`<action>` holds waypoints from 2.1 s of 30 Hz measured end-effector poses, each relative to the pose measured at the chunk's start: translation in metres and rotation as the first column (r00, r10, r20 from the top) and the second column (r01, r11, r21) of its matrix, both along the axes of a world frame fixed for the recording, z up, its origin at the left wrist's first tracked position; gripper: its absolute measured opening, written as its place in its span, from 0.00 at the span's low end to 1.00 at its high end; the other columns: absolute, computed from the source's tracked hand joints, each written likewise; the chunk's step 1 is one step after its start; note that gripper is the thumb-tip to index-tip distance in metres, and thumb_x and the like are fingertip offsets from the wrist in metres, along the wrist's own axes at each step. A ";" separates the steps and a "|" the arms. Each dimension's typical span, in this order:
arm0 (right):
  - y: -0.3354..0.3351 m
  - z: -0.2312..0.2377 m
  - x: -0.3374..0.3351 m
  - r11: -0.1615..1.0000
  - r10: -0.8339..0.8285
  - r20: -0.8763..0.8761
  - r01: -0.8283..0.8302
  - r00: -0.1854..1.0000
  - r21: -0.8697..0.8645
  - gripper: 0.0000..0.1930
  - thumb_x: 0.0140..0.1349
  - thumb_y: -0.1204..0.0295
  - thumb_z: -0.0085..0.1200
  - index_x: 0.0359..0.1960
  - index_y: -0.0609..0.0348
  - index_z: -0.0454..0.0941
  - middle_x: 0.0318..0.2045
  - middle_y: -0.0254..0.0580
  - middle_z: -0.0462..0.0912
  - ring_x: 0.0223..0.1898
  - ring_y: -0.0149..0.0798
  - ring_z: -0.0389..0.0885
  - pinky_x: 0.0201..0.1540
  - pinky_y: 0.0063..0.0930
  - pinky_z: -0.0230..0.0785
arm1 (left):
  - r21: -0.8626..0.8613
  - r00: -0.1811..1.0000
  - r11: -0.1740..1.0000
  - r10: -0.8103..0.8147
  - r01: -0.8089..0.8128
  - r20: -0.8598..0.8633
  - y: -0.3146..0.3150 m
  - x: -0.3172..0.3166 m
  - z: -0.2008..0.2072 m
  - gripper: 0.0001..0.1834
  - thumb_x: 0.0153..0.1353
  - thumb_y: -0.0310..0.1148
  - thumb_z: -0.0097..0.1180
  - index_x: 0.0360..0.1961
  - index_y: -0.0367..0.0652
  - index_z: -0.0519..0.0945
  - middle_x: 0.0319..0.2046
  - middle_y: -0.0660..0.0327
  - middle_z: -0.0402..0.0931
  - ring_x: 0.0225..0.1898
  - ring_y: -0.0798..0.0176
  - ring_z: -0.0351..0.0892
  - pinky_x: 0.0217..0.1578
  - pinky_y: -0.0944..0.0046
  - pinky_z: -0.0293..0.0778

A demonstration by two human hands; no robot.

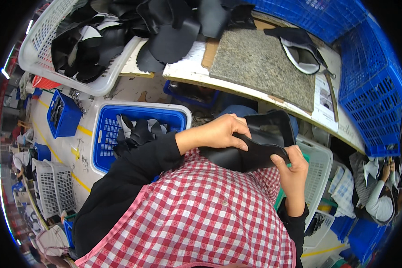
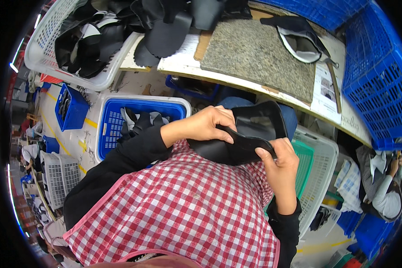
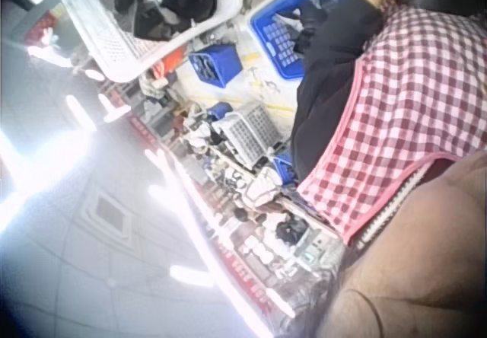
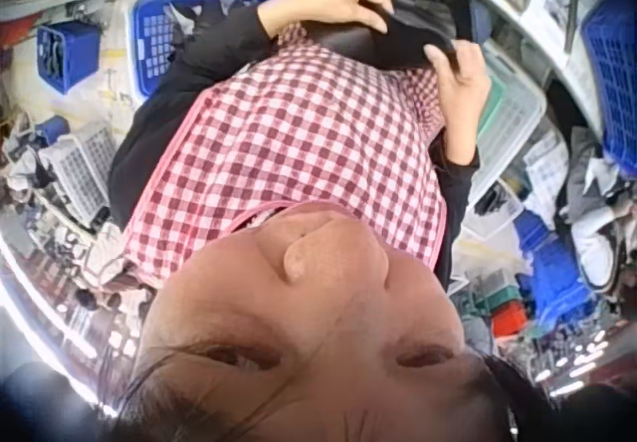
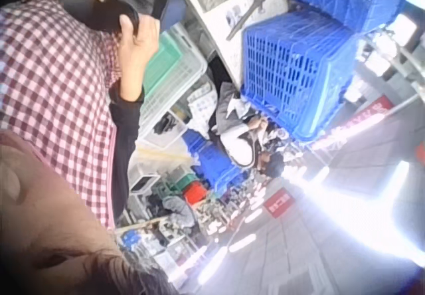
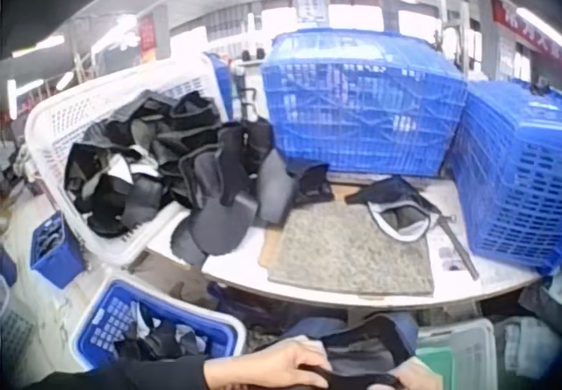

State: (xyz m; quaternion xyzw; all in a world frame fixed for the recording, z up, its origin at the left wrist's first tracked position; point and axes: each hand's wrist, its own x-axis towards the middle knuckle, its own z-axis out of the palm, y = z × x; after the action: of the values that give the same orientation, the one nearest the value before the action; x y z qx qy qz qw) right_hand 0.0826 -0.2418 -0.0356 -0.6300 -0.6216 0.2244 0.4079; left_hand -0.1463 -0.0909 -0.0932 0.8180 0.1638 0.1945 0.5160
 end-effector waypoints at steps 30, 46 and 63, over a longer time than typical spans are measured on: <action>0.182 0.015 0.083 0.986 0.135 -0.293 -0.100 0.946 0.130 0.13 0.66 0.69 0.67 0.45 0.62 0.79 0.37 0.34 0.83 0.41 0.28 0.78 0.48 0.29 0.73 | 0.123 0.995 0.988 0.095 -0.091 -0.027 0.180 0.074 0.127 0.11 0.61 0.28 0.72 0.43 0.35 0.88 0.35 0.65 0.85 0.37 0.71 0.82 0.45 0.67 0.78; 0.179 0.072 0.079 0.993 0.119 -0.094 -0.119 0.988 0.011 0.13 0.64 0.70 0.68 0.47 0.58 0.79 0.33 0.32 0.80 0.38 0.27 0.76 0.43 0.26 0.71 | -0.134 0.994 0.989 -0.055 0.068 0.099 0.166 0.106 0.149 0.12 0.67 0.30 0.68 0.48 0.35 0.86 0.40 0.68 0.85 0.42 0.75 0.81 0.47 0.72 0.77; 0.139 0.100 0.062 0.864 -0.149 -0.307 0.275 0.940 0.422 0.11 0.68 0.74 0.66 0.48 0.67 0.81 0.40 0.36 0.85 0.42 0.28 0.82 0.49 0.22 0.74 | 0.659 0.753 0.381 0.445 -0.648 0.484 0.098 0.024 0.154 0.20 0.59 0.28 0.68 0.53 0.40 0.82 0.49 0.54 0.83 0.51 0.47 0.80 0.53 0.53 0.76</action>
State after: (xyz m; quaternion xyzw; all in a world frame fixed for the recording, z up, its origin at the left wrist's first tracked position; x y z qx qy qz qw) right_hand 0.1451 -0.1023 0.0645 -0.5450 -0.5231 0.1062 0.6466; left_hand -0.1227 0.0067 0.0611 0.8270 0.2607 0.4979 0.0138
